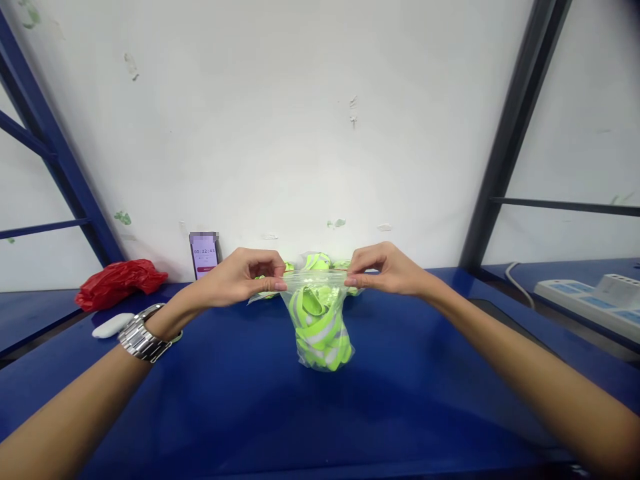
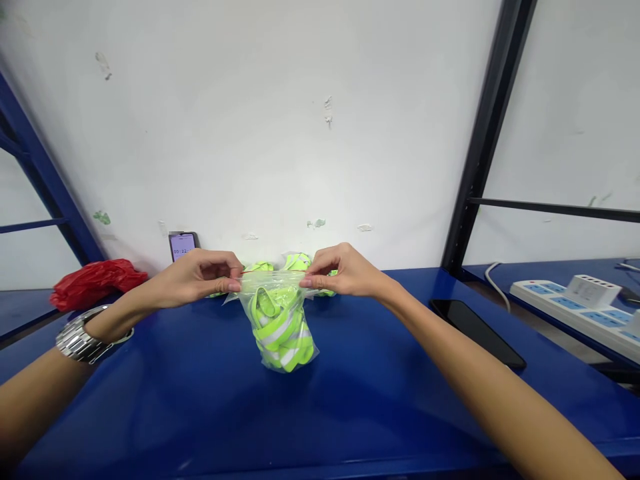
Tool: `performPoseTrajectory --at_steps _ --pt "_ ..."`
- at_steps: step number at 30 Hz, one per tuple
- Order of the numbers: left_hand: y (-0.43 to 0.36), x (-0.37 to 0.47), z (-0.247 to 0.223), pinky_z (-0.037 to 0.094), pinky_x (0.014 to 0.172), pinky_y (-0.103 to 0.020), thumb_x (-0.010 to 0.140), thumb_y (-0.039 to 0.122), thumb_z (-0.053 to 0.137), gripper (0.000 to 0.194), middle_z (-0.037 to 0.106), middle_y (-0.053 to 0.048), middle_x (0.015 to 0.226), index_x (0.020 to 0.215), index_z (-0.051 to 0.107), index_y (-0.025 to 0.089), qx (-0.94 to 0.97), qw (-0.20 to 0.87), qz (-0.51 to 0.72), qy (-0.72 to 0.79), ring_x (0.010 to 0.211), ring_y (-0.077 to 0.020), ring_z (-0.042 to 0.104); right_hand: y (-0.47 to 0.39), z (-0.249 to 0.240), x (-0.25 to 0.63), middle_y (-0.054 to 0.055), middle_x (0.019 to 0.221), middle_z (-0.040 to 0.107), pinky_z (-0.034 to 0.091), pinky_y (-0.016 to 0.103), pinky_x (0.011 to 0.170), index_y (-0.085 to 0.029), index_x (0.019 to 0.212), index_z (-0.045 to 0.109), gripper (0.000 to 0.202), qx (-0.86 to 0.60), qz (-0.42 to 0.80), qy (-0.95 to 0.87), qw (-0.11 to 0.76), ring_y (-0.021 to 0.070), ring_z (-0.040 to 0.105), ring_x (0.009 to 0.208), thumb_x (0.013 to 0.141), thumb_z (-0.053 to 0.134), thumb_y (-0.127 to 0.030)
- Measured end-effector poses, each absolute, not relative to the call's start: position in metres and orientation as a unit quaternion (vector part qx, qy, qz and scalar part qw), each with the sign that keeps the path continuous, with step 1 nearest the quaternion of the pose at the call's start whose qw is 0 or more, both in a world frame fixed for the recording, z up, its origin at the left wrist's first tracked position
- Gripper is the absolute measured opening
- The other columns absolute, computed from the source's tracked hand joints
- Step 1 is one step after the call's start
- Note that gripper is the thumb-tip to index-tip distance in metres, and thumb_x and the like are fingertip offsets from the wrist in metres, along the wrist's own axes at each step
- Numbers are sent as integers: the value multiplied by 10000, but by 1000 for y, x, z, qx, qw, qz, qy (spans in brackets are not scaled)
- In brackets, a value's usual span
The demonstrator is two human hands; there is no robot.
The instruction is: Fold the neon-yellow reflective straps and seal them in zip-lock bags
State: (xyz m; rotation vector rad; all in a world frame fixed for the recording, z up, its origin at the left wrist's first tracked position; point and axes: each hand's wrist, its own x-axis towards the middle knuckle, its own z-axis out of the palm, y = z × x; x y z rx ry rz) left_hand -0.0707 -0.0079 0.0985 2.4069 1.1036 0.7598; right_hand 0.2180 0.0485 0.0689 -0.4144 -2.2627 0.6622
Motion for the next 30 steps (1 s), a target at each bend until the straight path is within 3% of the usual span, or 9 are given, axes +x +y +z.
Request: performPoseTrajectory --at_steps 5,10,15,18,21,26,30 --pt "-10 -64 91 378 520 -193 882 377 576 232 540 21 677 806 550 160 861 127 294 395 582 -80 466 49 64 222 47 690 647 430 255 508 -160 744 741 174 -177 223 -866 410 135 582 604 786 700 -324" --pt "-10 -59 85 420 581 -202 893 297 553 127 622 8 756 920 555 173 857 3 326 399 658 -101 561 46 55 219 57 731 687 455 268 517 -185 791 758 148 -169 137 -862 458 142 609 604 815 674 -304" --pt "-4 -64 76 446 644 -232 905 249 509 152 658 -4 787 1040 551 193 865 -71 300 397 704 -128 612 51 48 215 34 689 665 442 270 517 -163 1069 689 233 -164 44 -875 452 122 550 535 870 594 -240" --pt "0 -67 71 439 637 -247 911 266 495 137 641 -19 799 998 559 182 870 -81 281 396 693 -134 591 54 48 214 39 676 587 384 261 518 -135 925 666 155 -165 -45 -902 396 122 496 566 901 520 -179" --pt "0 -68 69 419 625 -248 921 256 470 106 605 -20 796 910 540 177 878 -68 259 398 682 -130 553 55 48 214 24 690 512 347 252 532 -151 784 564 156 -178 -54 -917 354 117 444 590 913 478 -153" --pt "-3 -68 69 390 628 -259 940 236 421 100 553 -13 793 910 500 181 886 -60 233 395 670 -128 496 53 49 214 14 738 467 312 263 566 -182 785 438 142 -185 -48 -937 293 125 398 630 917 430 -129" --pt "-5 -66 70 370 612 -265 949 247 402 114 528 -3 758 905 483 180 890 -59 222 394 641 -128 473 48 52 212 4 707 438 279 274 565 -190 763 397 164 -164 -50 -940 295 125 349 609 918 413 -142"
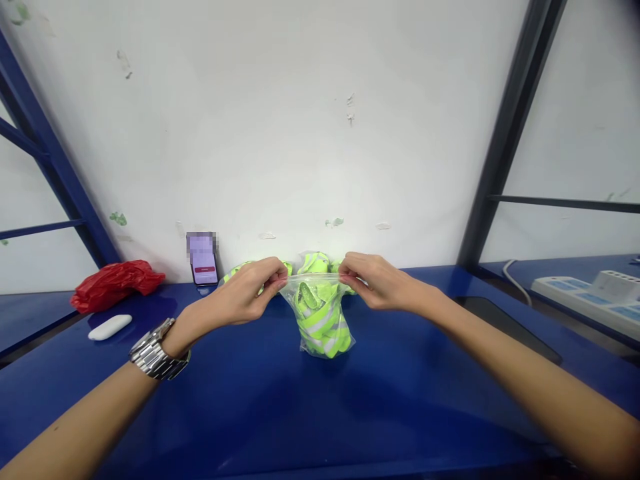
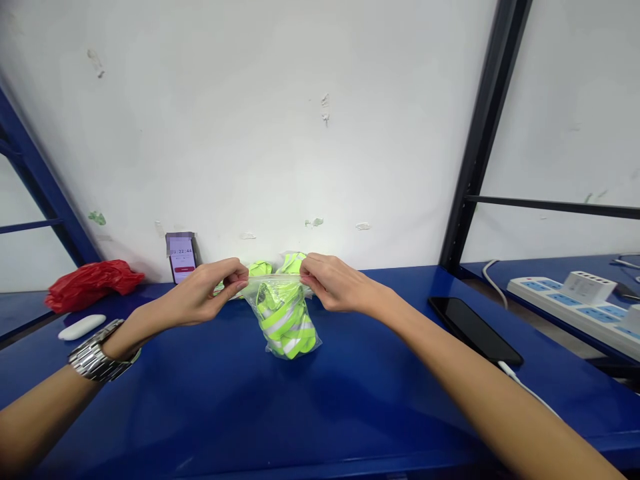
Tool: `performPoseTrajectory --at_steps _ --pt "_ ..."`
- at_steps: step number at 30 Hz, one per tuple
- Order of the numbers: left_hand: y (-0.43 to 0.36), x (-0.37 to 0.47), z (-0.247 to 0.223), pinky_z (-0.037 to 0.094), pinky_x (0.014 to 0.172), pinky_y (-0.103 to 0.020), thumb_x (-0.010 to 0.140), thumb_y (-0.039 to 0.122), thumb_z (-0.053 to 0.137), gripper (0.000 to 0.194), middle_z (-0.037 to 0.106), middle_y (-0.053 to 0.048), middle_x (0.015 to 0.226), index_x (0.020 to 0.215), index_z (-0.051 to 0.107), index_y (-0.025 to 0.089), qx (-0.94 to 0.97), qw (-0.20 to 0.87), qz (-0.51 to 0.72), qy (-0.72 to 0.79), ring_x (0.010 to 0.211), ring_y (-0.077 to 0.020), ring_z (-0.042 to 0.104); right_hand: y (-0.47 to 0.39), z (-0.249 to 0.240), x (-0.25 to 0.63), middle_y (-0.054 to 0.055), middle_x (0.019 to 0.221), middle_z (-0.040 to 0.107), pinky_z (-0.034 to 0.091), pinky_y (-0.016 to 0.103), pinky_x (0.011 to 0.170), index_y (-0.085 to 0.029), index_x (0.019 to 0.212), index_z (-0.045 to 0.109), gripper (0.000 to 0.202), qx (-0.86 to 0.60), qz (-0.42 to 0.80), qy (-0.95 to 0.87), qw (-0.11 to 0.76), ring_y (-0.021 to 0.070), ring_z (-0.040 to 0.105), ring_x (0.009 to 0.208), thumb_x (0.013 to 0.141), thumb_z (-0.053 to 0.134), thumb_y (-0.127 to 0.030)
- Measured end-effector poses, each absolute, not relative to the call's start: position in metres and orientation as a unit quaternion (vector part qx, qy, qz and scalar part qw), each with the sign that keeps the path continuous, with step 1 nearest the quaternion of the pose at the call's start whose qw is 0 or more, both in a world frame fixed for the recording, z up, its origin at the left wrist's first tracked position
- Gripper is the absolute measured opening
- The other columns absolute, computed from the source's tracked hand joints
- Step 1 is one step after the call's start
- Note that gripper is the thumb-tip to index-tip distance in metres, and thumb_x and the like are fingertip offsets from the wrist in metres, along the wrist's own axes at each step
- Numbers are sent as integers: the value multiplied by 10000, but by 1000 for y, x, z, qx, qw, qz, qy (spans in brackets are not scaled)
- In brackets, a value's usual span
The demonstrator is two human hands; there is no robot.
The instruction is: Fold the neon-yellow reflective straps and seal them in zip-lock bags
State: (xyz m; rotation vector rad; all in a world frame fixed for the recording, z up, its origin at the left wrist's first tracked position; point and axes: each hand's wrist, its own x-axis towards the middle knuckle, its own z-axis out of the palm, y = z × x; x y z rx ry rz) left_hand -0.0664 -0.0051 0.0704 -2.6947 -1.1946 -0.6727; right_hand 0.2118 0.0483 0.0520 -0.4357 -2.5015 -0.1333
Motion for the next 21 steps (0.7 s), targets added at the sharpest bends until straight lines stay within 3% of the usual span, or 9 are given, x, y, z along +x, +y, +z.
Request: performPoseTrajectory --at_steps 8,13,17,21 --pt "-7 -63 71 394 630 -265 940 265 435 129 556 -12 790 895 519 179 -886 36 -247 -392 672 -129 500 43 55 213 8 684 485 298 261 572 -162 763 491 137 -168 -25 -935 311 115 391 607 894 456 -151" --pt "-9 -59 70 415 656 -270 951 285 432 171 574 -22 843 1039 544 188 -892 31 -246 -377 712 -134 524 40 60 215 12 717 551 343 243 596 -148 808 568 90 -194 28 -932 304 106 456 629 877 528 -190" --pt "-8 -56 69 407 659 -273 955 259 420 151 556 -22 829 928 548 181 -896 49 -250 -363 717 -134 515 39 62 211 21 738 539 349 257 612 -147 839 578 134 -184 24 -938 291 120 459 658 902 526 -253" --pt "-7 -54 70 394 639 -269 952 240 419 132 546 -12 799 905 527 179 -898 65 -241 -363 684 -126 495 41 60 206 29 765 541 349 262 611 -149 843 549 117 -173 25 -942 287 123 452 667 918 493 -219"
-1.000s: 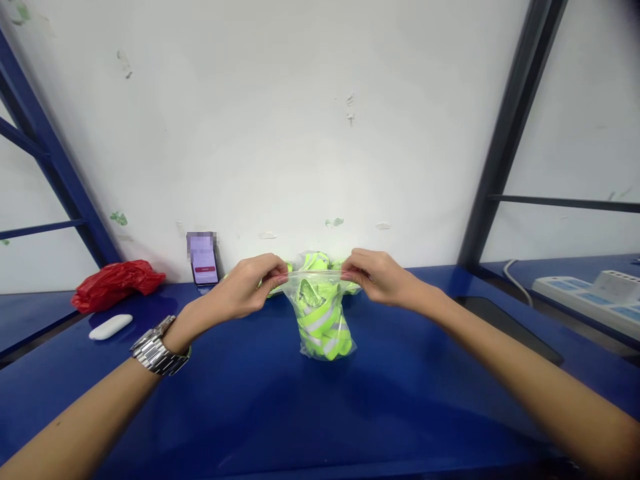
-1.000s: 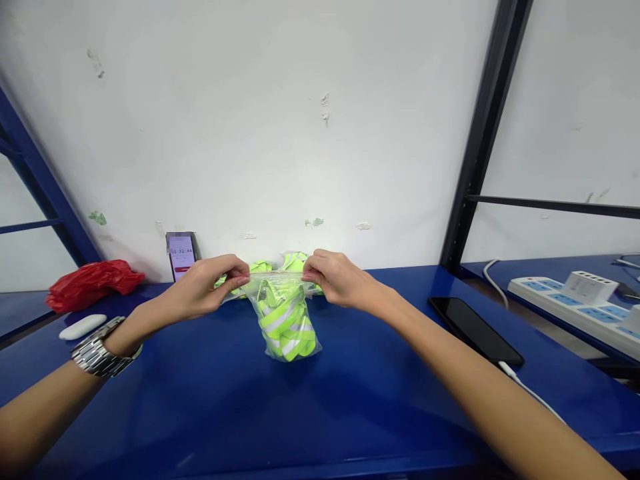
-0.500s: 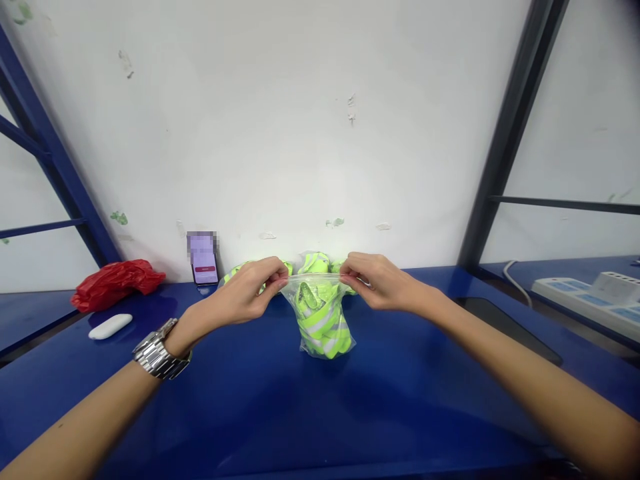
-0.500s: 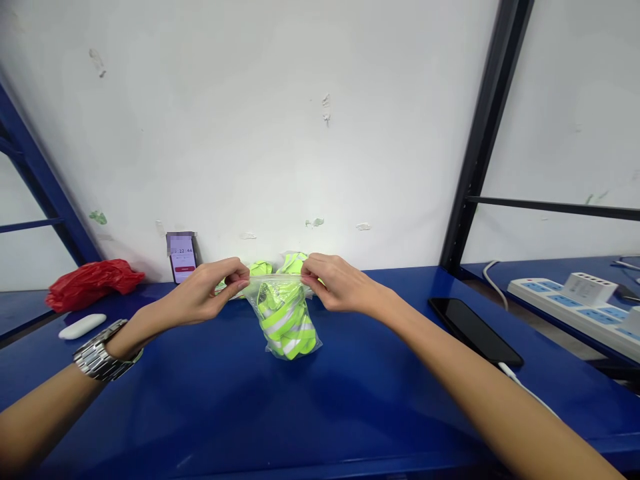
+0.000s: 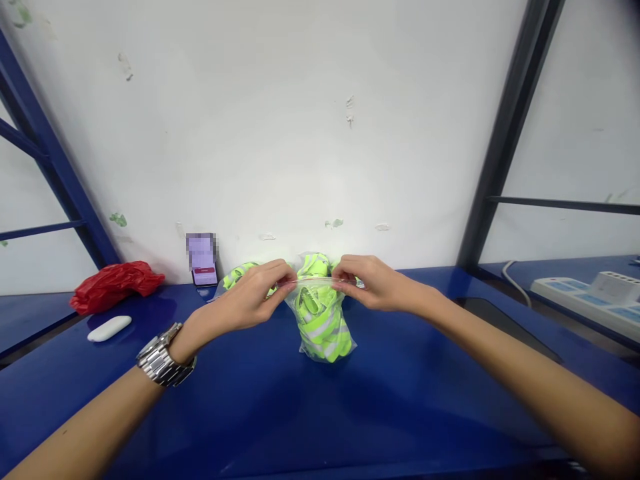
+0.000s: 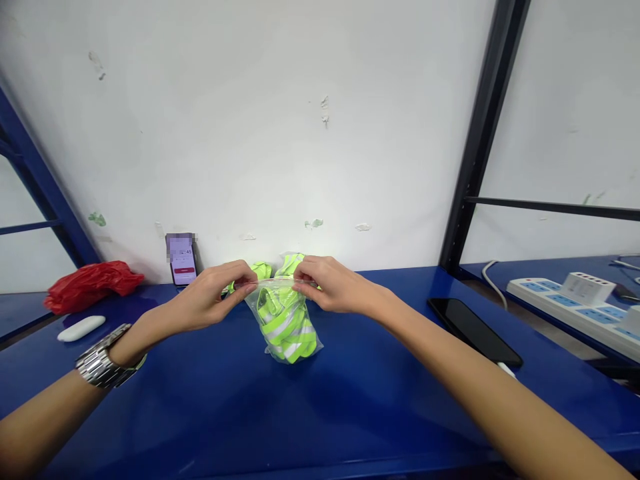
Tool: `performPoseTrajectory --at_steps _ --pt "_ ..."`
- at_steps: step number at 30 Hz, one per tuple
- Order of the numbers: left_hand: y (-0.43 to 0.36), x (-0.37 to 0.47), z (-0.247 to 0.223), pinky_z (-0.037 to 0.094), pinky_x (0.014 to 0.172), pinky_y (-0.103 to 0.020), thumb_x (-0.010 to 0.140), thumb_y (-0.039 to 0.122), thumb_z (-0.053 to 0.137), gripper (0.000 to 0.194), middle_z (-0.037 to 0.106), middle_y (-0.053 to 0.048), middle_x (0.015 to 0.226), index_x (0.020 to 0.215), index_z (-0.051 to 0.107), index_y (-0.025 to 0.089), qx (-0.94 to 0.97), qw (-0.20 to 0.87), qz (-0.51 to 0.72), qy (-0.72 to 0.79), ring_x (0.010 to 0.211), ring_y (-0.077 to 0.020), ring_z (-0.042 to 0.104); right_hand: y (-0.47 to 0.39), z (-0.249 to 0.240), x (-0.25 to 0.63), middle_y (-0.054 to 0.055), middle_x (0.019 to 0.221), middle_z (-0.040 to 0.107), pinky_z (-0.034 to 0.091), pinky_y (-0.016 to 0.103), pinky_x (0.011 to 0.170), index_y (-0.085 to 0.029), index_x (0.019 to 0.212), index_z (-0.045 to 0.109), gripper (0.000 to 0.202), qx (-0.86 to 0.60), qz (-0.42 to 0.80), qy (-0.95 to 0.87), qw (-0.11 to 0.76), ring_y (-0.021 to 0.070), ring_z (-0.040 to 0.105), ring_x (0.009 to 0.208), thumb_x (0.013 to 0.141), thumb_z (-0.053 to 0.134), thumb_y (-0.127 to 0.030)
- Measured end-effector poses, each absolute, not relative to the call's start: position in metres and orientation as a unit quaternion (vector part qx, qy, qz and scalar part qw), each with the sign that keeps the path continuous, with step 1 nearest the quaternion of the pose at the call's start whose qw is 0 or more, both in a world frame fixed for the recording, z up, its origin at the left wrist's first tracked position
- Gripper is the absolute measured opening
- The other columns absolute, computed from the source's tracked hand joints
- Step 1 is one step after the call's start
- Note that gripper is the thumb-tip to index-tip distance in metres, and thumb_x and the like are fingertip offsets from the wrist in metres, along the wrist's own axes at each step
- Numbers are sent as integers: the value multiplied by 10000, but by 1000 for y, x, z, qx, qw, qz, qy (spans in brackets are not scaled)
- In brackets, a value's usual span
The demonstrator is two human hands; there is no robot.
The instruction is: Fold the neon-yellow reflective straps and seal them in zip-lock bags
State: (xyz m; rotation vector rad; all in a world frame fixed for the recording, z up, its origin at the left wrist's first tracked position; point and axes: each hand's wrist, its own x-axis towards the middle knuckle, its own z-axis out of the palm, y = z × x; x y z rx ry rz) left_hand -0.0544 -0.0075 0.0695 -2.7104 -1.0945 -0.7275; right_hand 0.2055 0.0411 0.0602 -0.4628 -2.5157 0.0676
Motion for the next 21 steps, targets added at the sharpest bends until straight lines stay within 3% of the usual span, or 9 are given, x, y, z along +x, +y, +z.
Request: performPoseTrajectory --at_steps 9,21 --pt "-8 -54 67 392 608 -261 933 233 438 111 581 -8 773 884 518 174 -892 78 -255 -364 649 -119 507 41 56 199 18 729 546 349 257 582 -160 803 521 62 -181 46 -930 315 118 448 627 858 511 -134" --pt "-9 -56 70 425 627 -264 948 317 454 154 593 -16 805 916 528 186 -887 -14 -244 -391 686 -131 543 36 64 204 22 712 575 350 245 561 -146 812 569 42 -208 120 -930 280 110 462 601 846 545 -155"
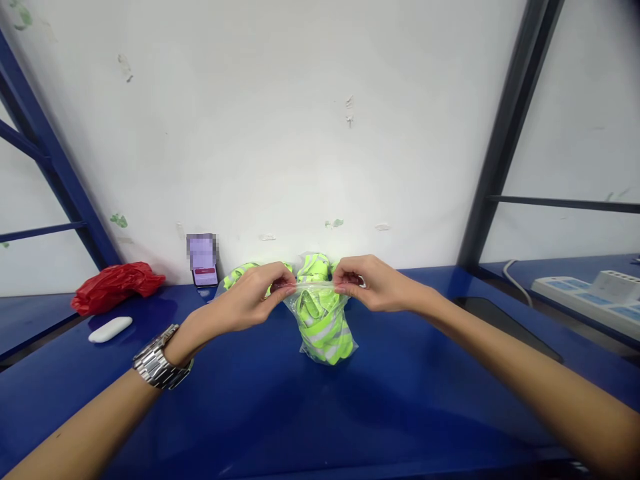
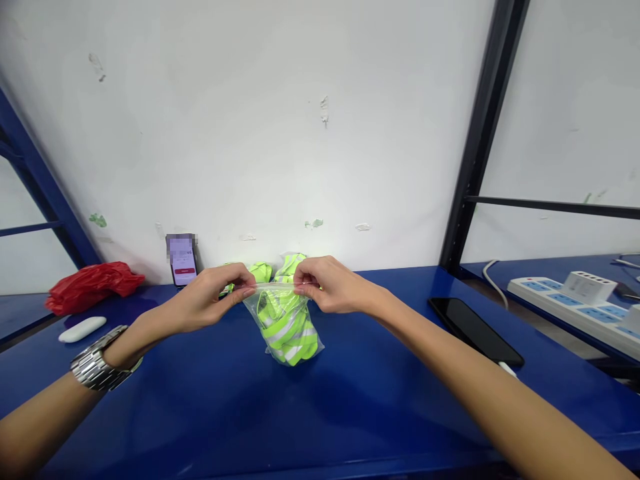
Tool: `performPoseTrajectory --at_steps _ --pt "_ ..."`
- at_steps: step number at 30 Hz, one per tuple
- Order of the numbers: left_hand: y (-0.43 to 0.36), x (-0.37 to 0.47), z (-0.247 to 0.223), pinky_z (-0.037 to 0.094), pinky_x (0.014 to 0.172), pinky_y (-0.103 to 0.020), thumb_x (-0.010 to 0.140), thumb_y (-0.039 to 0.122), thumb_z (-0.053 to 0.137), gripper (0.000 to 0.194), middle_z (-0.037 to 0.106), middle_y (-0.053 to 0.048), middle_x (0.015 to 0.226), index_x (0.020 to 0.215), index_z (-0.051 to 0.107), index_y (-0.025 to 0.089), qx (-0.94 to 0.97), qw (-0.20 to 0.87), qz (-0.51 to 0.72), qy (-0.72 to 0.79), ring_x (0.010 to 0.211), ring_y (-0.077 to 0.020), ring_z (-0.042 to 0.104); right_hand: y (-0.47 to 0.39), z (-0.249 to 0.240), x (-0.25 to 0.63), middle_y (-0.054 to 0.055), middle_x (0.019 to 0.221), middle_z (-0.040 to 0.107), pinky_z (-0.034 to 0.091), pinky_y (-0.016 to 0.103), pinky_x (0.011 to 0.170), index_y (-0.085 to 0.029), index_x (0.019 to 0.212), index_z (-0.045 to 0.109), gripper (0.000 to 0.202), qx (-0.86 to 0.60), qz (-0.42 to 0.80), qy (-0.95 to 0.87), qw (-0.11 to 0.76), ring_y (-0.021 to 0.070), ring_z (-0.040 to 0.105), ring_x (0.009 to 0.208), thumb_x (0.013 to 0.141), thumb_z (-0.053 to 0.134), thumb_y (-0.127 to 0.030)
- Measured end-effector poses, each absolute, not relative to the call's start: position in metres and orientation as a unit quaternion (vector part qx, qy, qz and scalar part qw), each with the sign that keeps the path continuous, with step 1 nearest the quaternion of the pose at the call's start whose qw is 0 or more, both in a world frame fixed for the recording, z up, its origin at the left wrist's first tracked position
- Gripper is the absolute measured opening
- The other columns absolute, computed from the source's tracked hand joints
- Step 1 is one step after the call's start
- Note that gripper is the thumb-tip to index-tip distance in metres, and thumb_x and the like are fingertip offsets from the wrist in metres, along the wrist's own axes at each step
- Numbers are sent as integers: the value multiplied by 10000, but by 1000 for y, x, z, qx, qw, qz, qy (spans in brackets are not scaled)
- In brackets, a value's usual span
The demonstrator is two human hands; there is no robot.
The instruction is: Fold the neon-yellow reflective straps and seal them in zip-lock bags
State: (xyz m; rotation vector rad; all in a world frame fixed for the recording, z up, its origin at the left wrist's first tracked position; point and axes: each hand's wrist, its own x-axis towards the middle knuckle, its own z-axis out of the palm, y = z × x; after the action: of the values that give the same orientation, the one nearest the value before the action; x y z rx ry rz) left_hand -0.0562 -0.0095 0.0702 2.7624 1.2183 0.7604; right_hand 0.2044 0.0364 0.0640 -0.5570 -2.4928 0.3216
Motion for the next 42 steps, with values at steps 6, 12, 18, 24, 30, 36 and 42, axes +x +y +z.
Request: performPoseTrajectory --at_steps 6,12,18,24,30,36,42 --pt "-11 -56 71 400 617 -269 946 276 437 116 575 -12 795 912 503 186 895 -10 220 388 664 -126 514 35 67 203 2 674 539 332 237 542 -152 777 543 55 -214 135 -930 265 100 432 576 832 540 -152" --pt "-13 -54 71 372 586 -260 927 255 445 98 559 -6 757 882 494 183 895 -29 222 386 629 -120 474 37 62 199 -9 659 518 330 239 550 -156 757 531 46 -216 147 -918 299 99 420 577 798 549 -145" --pt "-11 -53 70 378 569 -253 909 268 470 116 562 -2 726 850 518 180 885 -8 253 391 624 -120 483 39 58 196 5 679 558 353 244 579 -154 749 557 32 -233 138 -908 321 109 456 601 780 560 -144" --pt "-6 -52 70 404 591 -256 920 355 475 199 582 -10 753 888 550 173 880 37 261 396 653 -124 507 36 66 193 15 688 565 353 250 581 -148 757 567 71 -221 130 -920 295 115 463 613 800 587 -202" --pt "-9 -49 75 373 568 -249 941 348 440 214 573 -6 730 867 540 173 887 42 227 400 628 -116 491 35 66 188 11 688 563 333 244 556 -148 801 576 81 -216 145 -926 274 109 463 600 855 547 -201" --pt "-13 -46 76 341 551 -255 934 297 427 164 545 1 707 848 501 178 898 7 218 383 591 -111 451 35 70 187 -4 674 534 326 237 539 -164 785 524 54 -213 153 -933 247 105 446 583 837 539 -161" --pt "-9 -48 72 351 568 -258 937 279 427 129 536 6 721 878 492 183 894 -16 233 382 601 -114 445 36 75 184 6 667 573 333 237 547 -161 751 542 55 -252 125 -927 249 111 473 583 779 546 -114"
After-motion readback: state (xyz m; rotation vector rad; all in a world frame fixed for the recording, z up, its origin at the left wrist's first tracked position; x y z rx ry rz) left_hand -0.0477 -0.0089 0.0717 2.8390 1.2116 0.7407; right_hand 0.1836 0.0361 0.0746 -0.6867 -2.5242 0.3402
